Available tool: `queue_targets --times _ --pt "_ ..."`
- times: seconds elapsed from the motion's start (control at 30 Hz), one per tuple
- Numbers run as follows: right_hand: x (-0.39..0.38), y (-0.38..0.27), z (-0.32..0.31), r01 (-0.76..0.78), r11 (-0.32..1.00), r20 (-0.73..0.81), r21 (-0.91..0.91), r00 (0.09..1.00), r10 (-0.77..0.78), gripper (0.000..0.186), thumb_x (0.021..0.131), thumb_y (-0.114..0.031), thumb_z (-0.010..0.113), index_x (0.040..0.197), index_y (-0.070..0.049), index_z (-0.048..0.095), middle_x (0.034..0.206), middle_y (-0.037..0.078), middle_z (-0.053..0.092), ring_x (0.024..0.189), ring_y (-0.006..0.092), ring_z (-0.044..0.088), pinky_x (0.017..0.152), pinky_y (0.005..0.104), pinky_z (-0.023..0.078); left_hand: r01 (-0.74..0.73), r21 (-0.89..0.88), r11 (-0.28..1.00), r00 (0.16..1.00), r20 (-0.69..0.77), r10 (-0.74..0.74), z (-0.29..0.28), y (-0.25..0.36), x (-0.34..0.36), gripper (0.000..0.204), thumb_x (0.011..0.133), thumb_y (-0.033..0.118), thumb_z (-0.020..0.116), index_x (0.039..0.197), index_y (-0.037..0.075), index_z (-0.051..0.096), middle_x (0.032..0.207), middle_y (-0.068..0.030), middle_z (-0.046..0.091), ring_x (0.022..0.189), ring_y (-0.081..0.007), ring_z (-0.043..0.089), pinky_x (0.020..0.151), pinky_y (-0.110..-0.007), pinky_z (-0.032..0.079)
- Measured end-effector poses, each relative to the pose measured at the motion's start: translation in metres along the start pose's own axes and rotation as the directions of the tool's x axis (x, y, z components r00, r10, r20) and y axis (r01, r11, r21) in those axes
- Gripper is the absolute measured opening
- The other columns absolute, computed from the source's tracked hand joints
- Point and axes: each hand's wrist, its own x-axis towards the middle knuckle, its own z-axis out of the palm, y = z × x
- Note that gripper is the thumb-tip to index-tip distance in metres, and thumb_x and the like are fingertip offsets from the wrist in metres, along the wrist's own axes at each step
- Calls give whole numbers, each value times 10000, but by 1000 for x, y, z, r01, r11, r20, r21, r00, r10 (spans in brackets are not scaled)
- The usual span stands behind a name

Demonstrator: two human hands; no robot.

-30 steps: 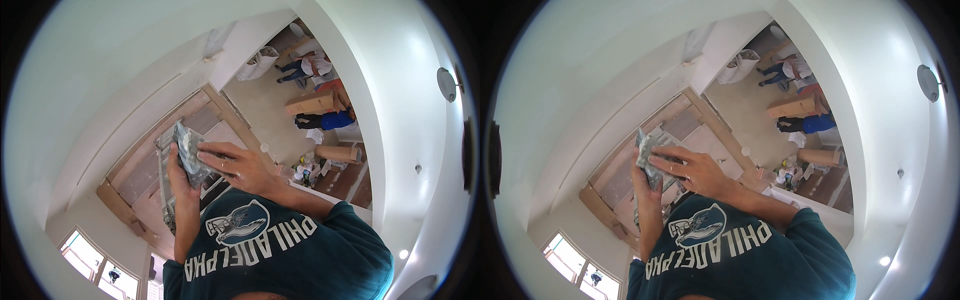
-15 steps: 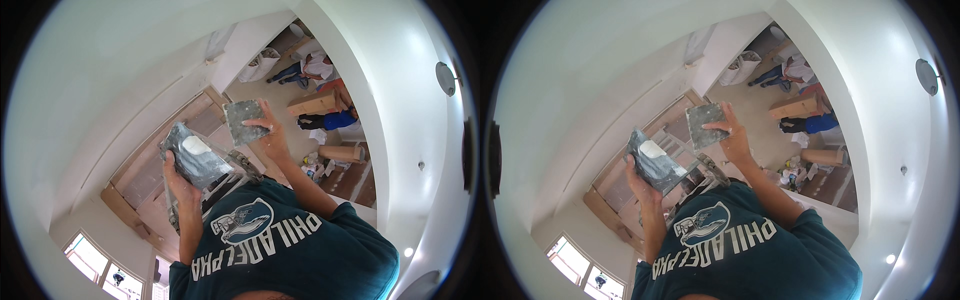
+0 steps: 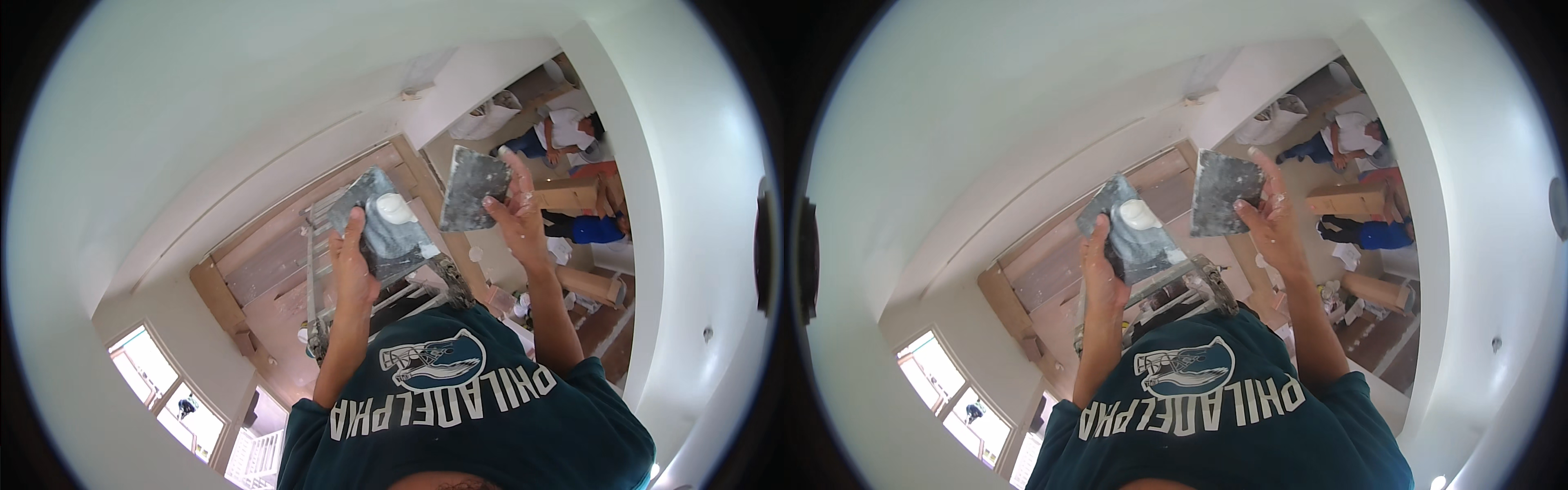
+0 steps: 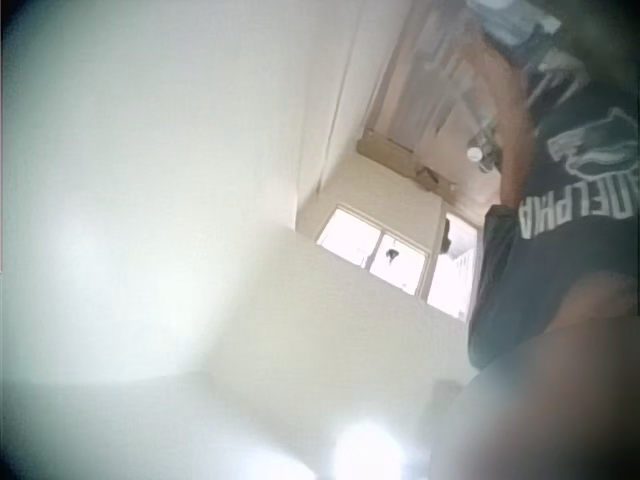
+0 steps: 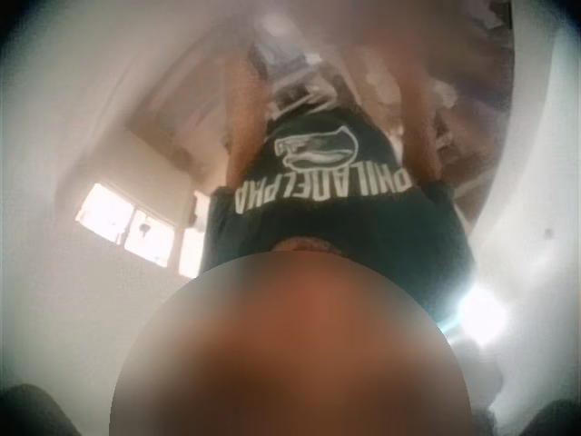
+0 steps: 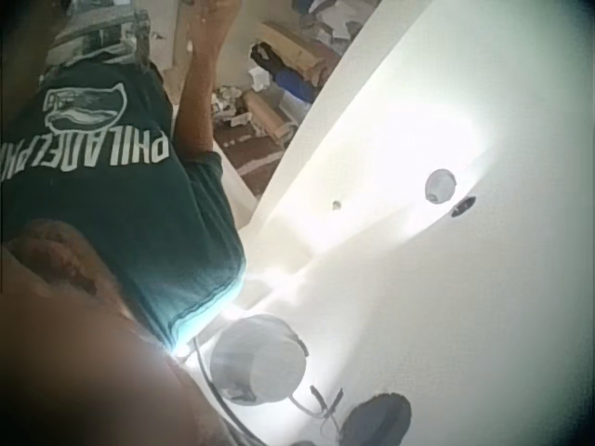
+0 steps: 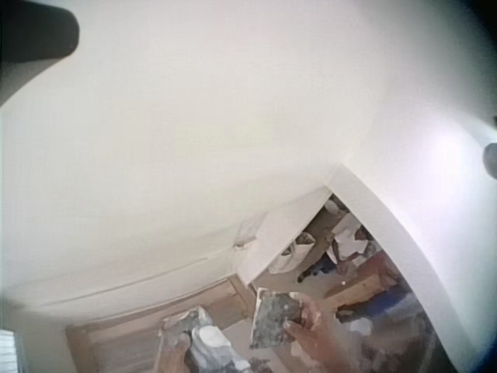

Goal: The person stands on a ladder and uses a trowel and hawk to apply white plaster to the ceiling and upper wall areas. They repeatedly scoop plaster from the hawk onto the trowel and smooth it onto the surface, working around ceiling fixtures and corners.

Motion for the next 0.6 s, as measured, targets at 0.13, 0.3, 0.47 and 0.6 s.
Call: queue_targets --times 0.13,0.3,0.47,0.6 --pt "14 -21 1 56 974 63 -220 997 -43 633 860 -30 687 1439 -51 433 1250 113 578 1052 156 578 920 279 463 -39 68 997 999 19 38 -2 0 2 277 989 255 617 1148 29 636 1055 -78 699 921 -164 683 801 -323 565" --pt "14 -53 36 135 929 93 -345 990 -109 710 817 -104 776 1427 -9 427 1172 132 633 1016 165 601 916 299 480 -143 138 980 989 45 138 -4 -5 0 284 983 271 634 1130 29 644 1038 -68 702 908 -143 671 798 -304 551" --pt "14 -51 46 208 882 112 -424 978 -177 742 788 -144 822 1406 0 439 1154 159 652 978 177 627 879 322 500 -259 268 928 966 54 253 -3 -12 -3 287 976 284 651 1108 29 652 1032 -54 698 909 -121 644 814 -277 517" --pt "11 -51 45 210 803 139 -558 977 -159 695 775 -141 831 1356 -5 474 1121 185 657 944 221 664 832 338 519 -268 266 926 963 37 268 -3 -13 -6 289 982 284 644 1104 23 657 1041 -55 694 921 -122 636 830 -277 506"
